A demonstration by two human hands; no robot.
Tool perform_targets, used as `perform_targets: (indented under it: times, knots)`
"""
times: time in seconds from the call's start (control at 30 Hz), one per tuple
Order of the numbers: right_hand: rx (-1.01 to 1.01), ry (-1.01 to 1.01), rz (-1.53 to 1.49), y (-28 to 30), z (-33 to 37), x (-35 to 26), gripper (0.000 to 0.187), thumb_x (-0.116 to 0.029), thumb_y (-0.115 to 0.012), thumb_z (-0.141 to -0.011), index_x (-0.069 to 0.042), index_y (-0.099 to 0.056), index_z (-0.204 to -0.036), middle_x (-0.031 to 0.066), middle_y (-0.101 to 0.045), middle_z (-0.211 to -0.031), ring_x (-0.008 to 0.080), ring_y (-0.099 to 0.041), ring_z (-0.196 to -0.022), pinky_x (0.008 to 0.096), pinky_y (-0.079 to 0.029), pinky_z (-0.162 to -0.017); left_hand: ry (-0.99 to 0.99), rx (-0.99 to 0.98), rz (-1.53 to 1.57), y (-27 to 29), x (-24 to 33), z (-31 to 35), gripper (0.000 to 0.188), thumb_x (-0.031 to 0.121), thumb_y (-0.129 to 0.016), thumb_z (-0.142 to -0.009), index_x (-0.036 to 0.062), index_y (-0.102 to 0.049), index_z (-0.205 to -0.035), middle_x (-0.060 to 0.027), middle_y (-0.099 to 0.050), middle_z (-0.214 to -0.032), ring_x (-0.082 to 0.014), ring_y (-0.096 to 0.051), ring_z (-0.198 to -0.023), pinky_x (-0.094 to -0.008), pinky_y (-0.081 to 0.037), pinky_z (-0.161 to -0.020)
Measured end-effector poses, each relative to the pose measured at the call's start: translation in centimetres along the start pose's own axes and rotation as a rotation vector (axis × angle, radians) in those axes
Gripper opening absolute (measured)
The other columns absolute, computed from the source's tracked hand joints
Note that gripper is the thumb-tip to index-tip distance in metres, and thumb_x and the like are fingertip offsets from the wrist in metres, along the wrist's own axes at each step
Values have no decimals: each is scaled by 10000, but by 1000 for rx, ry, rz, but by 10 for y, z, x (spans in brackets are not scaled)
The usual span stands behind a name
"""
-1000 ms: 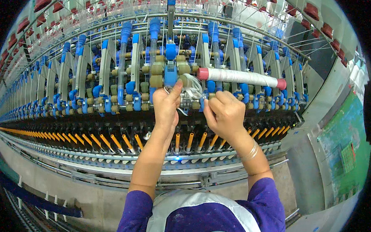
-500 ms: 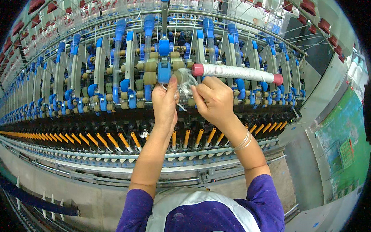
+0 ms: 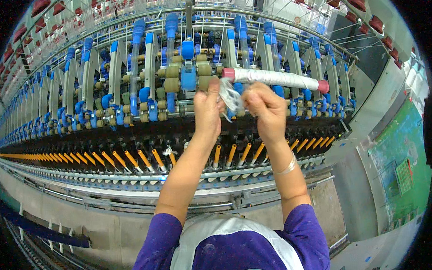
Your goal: The person threads white yarn through a row of spinning spindles on a textile machine. They pull yarn from overhead spools, guide it through blue guides and yellow spindles, and tie knots to secure the threads. The person works sequentially along the machine, repeating the threading and tying steps for multiple spindles.
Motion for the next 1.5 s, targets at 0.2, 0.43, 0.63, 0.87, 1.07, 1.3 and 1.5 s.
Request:
perform_targets:
  times: [0.2, 0.43, 0.63, 0.87, 1.07, 1.3, 1.5]
  knots:
    - [196, 3, 233, 84, 84, -22, 250, -145, -577, -867, -3, -551, -663, 178, -530, -1233, 258, -505, -1137, 363, -404, -944, 380, -393, -224, 40, -53, 103, 261, 291, -471, -998, 126, -453, -796, 51, -418, -647, -61, -356, -514, -215, -272, -451]
    - [64, -954, 58, 135, 230, 35, 221, -153, -560, -882, 24, -645, -782, 163, -615, -1153, 231, -600, -1009, 327, -454, -848, 1143, 182, -719, 262, -79, 329, 234, 308, -541, -942, 85, -613, -936, 25, -527, -714, -119, -478, -640, -280, -373, -568]
    - [-161, -1239, -157, 97, 296, 42, 174, -61, -515, -904, 42, -635, -832, 153, -638, -1089, 221, -629, -952, 324, -481, -819, 1291, -45, -763, 287, -112, 385, 391, 336, -485, -951, -1, -587, -1121, -106, -630, -1022, -246, -582, -921, -353, -460, -823]
    - [-391, -1286, -5, 58, 285, 23, 226, -98, -515, -956, 24, -618, -796, 85, -669, -818, 137, -644, -716, 250, -495, -650, 1505, -193, -518, 299, -159, 402, 506, 389, -481, -938, -3, -514, -1256, -157, -611, -1137, -239, -580, -1008, -342, -450, -902]
    - [-390, -1280, 150, 54, 281, 24, 268, -106, -562, -936, 7, -573, -694, 49, -627, -630, 99, -607, -537, 221, -466, -498, 1205, -535, -1071, 219, -68, 316, 511, 350, -594, -885, 32, -525, -1279, -182, -588, -1201, -304, -561, -1111, -363, -427, -965]
    - [-749, -1247, 143, 27, 282, 26, 247, -100, -604, -858, -8, -542, -638, 88, -542, -515, 174, -570, -435, 291, -416, -432, 760, -663, -1376, 164, -91, 254, 179, 190, -691, -738, 74, -677, -873, -127, -674, -871, -307, -645, -816, -401, -512, -721]
    - [-1031, -907, 169, -8, 269, 13, 212, -137, -624, -825, -19, -549, -666, 166, -530, -591, 346, -547, -530, 402, -421, -515, 633, -548, -1469, 188, -85, 235, 64, 145, -688, -688, 86, -674, -709, -95, -662, -740, -291, -645, -712, -405, -513, -663]
Point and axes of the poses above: each hand's wrist, its own z-axis away from the middle knuckle, its own y-axis out of the back of the hand, x = y × z, the point moved 6 cm from there along -z, towards the middle knuckle
